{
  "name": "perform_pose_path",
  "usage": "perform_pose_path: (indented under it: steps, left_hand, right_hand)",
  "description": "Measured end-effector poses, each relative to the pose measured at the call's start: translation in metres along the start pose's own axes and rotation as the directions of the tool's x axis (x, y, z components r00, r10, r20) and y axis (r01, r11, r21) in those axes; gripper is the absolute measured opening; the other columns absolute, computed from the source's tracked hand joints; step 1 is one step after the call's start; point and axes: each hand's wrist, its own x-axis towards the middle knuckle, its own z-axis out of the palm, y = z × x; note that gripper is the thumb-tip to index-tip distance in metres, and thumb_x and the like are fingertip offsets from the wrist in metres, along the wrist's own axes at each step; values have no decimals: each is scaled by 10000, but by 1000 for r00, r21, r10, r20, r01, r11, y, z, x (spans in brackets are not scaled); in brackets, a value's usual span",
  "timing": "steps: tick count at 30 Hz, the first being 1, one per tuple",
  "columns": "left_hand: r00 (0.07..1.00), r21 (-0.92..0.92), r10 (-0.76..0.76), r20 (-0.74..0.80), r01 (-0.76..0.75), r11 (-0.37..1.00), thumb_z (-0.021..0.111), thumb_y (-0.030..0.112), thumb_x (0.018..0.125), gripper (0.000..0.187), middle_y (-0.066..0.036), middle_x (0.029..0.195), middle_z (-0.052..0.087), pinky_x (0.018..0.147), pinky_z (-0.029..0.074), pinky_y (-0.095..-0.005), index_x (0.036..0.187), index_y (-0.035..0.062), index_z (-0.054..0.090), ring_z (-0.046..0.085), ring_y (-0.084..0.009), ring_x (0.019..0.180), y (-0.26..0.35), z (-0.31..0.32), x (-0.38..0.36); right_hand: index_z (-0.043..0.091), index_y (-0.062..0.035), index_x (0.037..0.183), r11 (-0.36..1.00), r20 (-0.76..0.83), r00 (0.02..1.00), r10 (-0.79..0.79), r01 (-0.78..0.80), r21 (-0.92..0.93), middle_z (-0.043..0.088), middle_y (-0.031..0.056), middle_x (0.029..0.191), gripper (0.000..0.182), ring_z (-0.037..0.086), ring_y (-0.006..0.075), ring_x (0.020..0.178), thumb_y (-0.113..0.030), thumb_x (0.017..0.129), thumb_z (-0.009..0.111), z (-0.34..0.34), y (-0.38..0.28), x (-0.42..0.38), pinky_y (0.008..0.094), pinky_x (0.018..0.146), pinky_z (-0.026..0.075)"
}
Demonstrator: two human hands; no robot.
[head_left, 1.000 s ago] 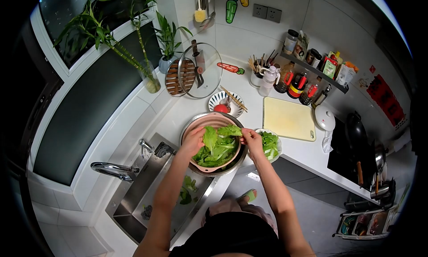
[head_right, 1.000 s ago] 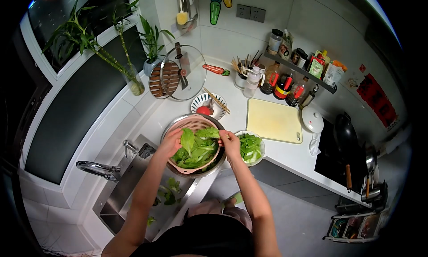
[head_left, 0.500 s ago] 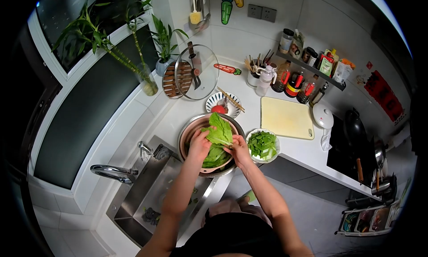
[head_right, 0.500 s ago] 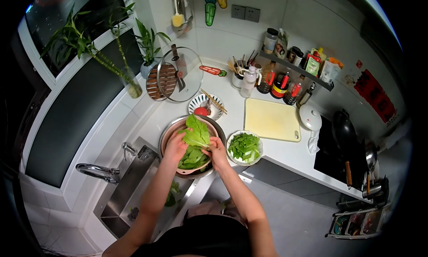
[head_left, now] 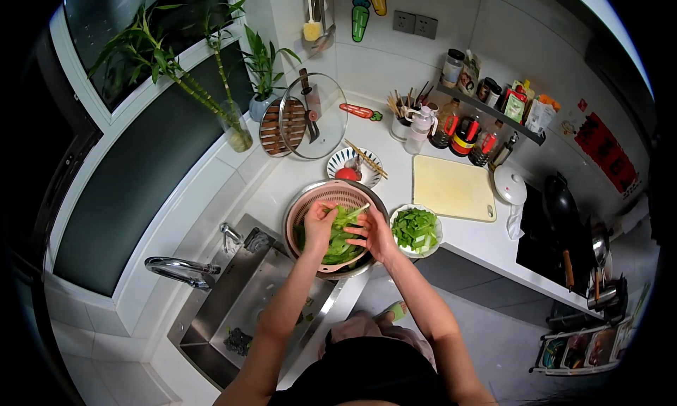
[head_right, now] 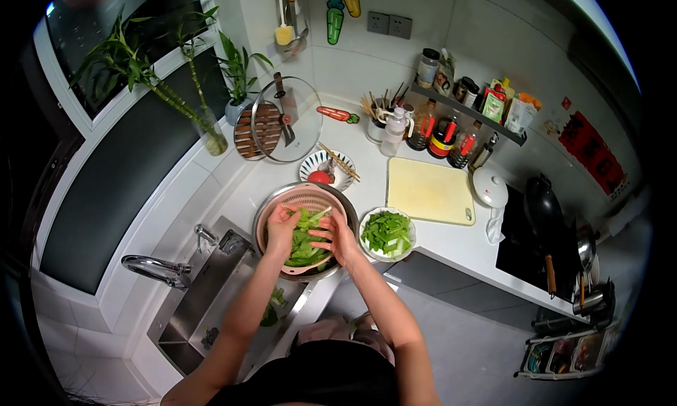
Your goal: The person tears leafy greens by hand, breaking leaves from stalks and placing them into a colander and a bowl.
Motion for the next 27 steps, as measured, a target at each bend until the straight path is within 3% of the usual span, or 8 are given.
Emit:
perform_pose_path:
  steps: [3, 5, 10, 14, 19, 21, 23, 27]
  left_hand:
    - [990, 187, -117, 84, 100, 977, 532, -91, 842, 138, -83, 974, 613, 850, 456, -262, 918, 24, 520, 578, -140, 943, -4, -8, -3]
    - [985, 192, -124, 117, 100, 976, 519, -83, 852, 127, -75, 953, 616, 826, 463, -255, 913, 27, 525, 578, -129, 919, -8, -10, -6]
    - [987, 118, -157, 40, 151, 981, 487, -45, 883, 96, -64, 966, 611, 807, 463, -243, 926, 28, 532, 579, -132, 896, -1, -20, -5]
    - [991, 136, -136, -7, 135, 981, 451, -37, 900, 132, -58, 970, 606, 804, 458, -245, 949, 36, 549, 576, -136, 879, -2, -35, 4]
    - [999, 234, -25, 44, 14, 972, 435, -58, 898, 137, -52, 904, 604, 789, 450, -246, 928, 8, 552, 573, -118, 846, -5, -21, 0]
    - [1000, 231, -25, -2, 25, 973, 440, -57, 896, 130, -55, 907, 601, 789, 452, -252, 936, 0, 550, 573, -118, 843, -8, -15, -3]
    - [997, 287, 38, -70, -17, 958, 434, -66, 897, 149, -80, 950, 607, 844, 433, -261, 946, 20, 545, 564, -126, 914, -10, -12, -5]
    - [989, 229, 129, -73, -110, 967, 460, 14, 921, 110, -79, 965, 608, 846, 429, -259, 984, 12, 550, 560, -130, 918, 13, -12, -9]
  right_hand:
    - [454, -34, 1140, 997, -57, 997, 46, -50, -56, 540, 104, 971, 589, 622, 269, 936, -555, 872, 513, 7, 3, 5, 448, 765, 558]
    - [438, -39, 1154, 997, -5, 997, 72, -72, 19, 555, 108, 982, 492, 630, 268, 958, -441, 896, 555, 4, 3, 5, 422, 757, 569]
    - [445, -5, 1209, 988, 134, 991, 6, 15, -155, 581, 126, 1065, 368, 656, 236, 897, -149, 904, 593, -6, 12, 10, 295, 741, 569]
    - [496, -7, 1173, 973, 142, 990, -1, 34, -227, 595, 118, 1080, 321, 649, 214, 920, -204, 927, 559, -16, 5, 8, 291, 740, 567]
    - [512, -37, 1185, 972, 60, 978, 198, -188, -145, 615, 76, 1001, 310, 645, 189, 886, -244, 955, 494, -2, -11, 5, 320, 743, 571]
    - [531, -32, 1149, 970, 67, 985, 162, -146, -194, 620, 54, 943, 285, 634, 158, 829, -205, 924, 556, 7, -7, 2, 309, 723, 572]
    - [530, -21, 1138, 895, 158, 987, 33, 41, -445, 613, 41, 936, 281, 624, 133, 805, -130, 890, 604, 3, 6, 13, 297, 702, 572]
    - [592, 25, 1015, 756, 69, 990, -121, 137, -640, 621, 45, 874, 170, 613, 112, 698, -60, 869, 613, 16, -6, 22, 234, 606, 541]
